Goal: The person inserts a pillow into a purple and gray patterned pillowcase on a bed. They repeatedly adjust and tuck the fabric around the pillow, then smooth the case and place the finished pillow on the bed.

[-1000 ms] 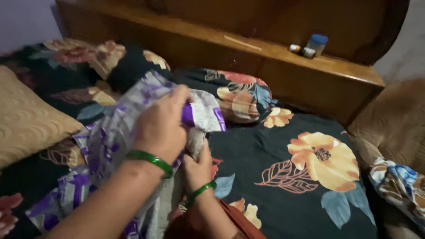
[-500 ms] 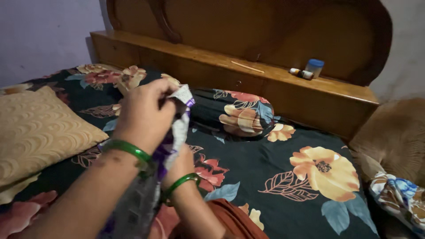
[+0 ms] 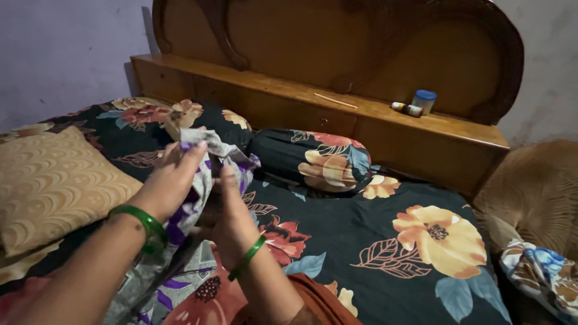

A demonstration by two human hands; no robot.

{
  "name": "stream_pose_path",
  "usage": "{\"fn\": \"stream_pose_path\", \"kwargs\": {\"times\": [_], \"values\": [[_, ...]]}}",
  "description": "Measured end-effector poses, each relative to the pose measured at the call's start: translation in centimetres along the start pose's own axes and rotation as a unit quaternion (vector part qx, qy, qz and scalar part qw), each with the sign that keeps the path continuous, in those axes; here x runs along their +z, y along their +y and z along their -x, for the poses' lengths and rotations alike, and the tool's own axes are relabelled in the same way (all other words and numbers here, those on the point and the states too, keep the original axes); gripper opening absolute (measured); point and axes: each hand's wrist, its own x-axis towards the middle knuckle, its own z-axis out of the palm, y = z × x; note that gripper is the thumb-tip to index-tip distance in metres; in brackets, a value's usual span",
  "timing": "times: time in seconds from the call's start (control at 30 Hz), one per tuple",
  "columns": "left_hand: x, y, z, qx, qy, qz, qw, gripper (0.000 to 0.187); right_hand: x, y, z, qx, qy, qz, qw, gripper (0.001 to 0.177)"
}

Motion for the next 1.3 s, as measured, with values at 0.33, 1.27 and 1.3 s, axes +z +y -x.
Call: {"fn": "stream_pose_path", "kwargs": {"times": [0.33, 1.27, 1.3], "values": [[1.5, 2.9, 1.2, -0.032, -0.020, 0.131, 0.991, 0.075, -3.0, 1.2, -1.6, -0.053, -0.131, -0.126, 0.982, 0.026], [6.3, 3.8, 7.4, 0.072, -0.034, -0.346, 0.935, 0.133, -13.1, 0.6, -1.6, -0.063, -0.129, -0.287, 0.947, 0.020], [6.4, 3.9, 7.6, 0.078, -0.025, -0.350, 0.933, 0.132, -12.4, 0.3, -1.3, -0.061, -0.099, -0.278, 0.953, 0.020]]}}
